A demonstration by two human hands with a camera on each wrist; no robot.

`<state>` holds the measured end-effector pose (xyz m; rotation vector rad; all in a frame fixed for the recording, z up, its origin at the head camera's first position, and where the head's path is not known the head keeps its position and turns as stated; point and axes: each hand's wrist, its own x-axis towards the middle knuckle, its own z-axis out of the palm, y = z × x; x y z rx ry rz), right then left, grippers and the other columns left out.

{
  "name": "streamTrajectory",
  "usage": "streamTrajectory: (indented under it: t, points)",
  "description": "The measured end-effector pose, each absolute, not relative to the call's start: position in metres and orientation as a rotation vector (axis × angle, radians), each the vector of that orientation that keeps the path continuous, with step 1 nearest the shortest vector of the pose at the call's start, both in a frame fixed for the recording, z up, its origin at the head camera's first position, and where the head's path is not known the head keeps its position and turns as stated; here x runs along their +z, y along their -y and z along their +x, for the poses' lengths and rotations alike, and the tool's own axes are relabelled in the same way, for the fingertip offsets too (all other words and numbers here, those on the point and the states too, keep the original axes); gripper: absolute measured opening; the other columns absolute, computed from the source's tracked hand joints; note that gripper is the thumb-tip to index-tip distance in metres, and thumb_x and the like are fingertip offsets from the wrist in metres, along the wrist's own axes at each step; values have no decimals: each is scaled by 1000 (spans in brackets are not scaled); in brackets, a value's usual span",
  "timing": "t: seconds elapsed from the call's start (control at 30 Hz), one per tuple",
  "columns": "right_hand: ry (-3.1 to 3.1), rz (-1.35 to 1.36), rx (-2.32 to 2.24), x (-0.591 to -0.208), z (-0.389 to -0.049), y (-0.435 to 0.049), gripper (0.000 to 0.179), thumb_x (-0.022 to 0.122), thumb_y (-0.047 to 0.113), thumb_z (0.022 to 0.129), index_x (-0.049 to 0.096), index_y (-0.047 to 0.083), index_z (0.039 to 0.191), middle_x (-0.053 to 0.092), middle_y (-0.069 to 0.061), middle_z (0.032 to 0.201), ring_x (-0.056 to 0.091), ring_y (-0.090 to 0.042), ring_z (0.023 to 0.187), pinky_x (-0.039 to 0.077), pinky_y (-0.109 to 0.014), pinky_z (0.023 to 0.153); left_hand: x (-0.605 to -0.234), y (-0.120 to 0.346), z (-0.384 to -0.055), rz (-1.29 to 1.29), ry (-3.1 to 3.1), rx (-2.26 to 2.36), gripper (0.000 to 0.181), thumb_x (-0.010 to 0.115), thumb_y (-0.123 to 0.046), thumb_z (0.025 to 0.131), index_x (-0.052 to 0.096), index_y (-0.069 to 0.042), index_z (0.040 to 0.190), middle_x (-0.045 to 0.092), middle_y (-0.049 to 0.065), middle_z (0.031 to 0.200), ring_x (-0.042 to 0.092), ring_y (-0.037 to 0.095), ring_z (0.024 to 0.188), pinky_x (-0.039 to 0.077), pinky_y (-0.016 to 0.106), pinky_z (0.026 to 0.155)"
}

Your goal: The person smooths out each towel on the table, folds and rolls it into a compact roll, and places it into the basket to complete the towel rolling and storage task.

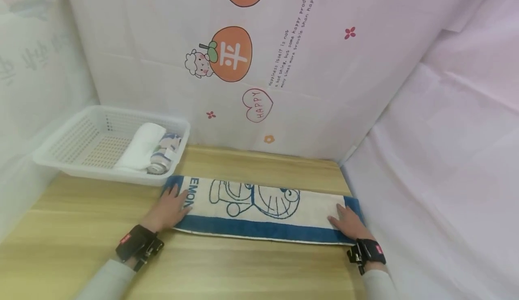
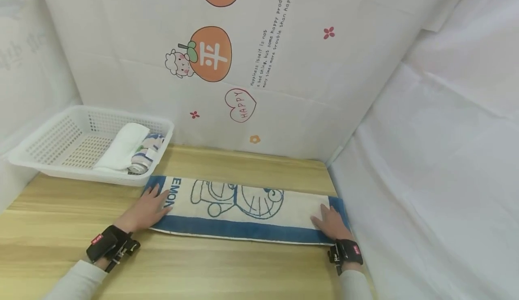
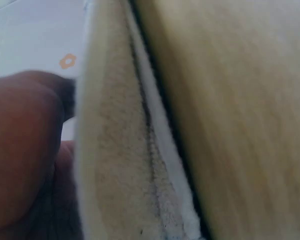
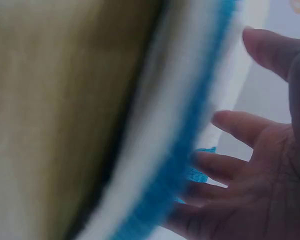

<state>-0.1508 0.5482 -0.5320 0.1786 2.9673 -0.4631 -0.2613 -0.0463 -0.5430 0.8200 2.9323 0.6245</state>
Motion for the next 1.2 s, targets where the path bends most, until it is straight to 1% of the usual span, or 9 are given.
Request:
streamTrajectory:
  t: [0.17, 0.33, 0.53, 0.67, 0.83, 0.93, 1.0, 1.13, 1.2]
  points:
    - [-2938, 194, -432, -536, -166, -552, 80, 52, 42, 104, 28, -19, 148, 30, -45, 150, 21, -64, 141, 25, -71, 114, -542, 46, -260, 703, -2946, 639, 55, 58, -22, 99, 48, 13, 140, 34, 50, 143, 34, 64, 135, 33, 69, 111]
    - [-2940, 181, -457, -536, -177, -557, 79, 52, 41, 104, 28, -19, 149, 29, -45, 150, 22, -63, 141, 26, -70, 114, -535, 43, -260, 669, -2980, 623, 54, 63, -20, 96, 52, 14, 136, 41, 49, 138, 39, 64, 132, 36, 69, 109]
    - [-3076, 319, -485, -539, -174, -576, 68, 55, 29, 100, 39, -25, 138, 43, -48, 138, 42, -62, 129, 37, -67, 107, -536, 48, -256, 550, -3022, 840, 44, 64, -11, 93, 56, 18, 125, 55, 44, 125, 51, 59, 121, 43, 67, 102]
    - [-3103, 529, -469, -539, -162, -589, 59, 55, 23, 97, 45, -25, 130, 50, -47, 129, 51, -60, 118, 44, -66, 98, -537, 57, -249, 466, -3030, 917, 42, 66, -6, 90, 56, 20, 122, 56, 44, 123, 53, 58, 116, 45, 66, 98]
    - [-3052, 657, -493, -537, -156, -594, 57, 57, 25, 97, 49, -25, 125, 56, -45, 122, 57, -56, 108, 48, -64, 92, -538, 60, -245, 511, -3080, 846, 35, 71, -6, 87, 63, 18, 111, 57, 42, 122, 54, 57, 116, 44, 66, 100]
    - [-3031, 658, -499, -539, -159, -595, 52, 58, 24, 96, 55, -24, 115, 61, -40, 104, 61, -48, 92, 50, -58, 82, -539, 59, -245, 564, -3100, 813, 27, 72, -5, 85, 67, 15, 103, 60, 41, 120, 56, 56, 114, 44, 65, 100]
    - [-3024, 645, -498, -542, -161, -598, 46, 59, 23, 95, 57, -21, 105, 62, -31, 90, 59, -38, 79, 50, -51, 72, -540, 59, -245, 577, -3094, 804, 25, 72, -5, 85, 67, 14, 100, 60, 40, 119, 57, 56, 113, 45, 65, 99]
    - [-2991, 625, -560, -548, -165, -604, 32, 58, 21, 92, 52, -9, 82, 49, -13, 71, 48, -26, 65, 40, -37, 58, -542, 59, -244, 573, -3067, 808, 25, 71, -5, 87, 67, 15, 102, 60, 40, 120, 58, 56, 113, 46, 65, 99]
    - [-2966, 630, -602, -548, -167, -605, 29, 56, 20, 91, 48, -5, 80, 44, -11, 70, 46, -25, 65, 37, -36, 58, -541, 59, -244, 573, -3061, 805, 27, 71, -6, 87, 67, 15, 103, 60, 40, 121, 57, 56, 114, 46, 65, 99]
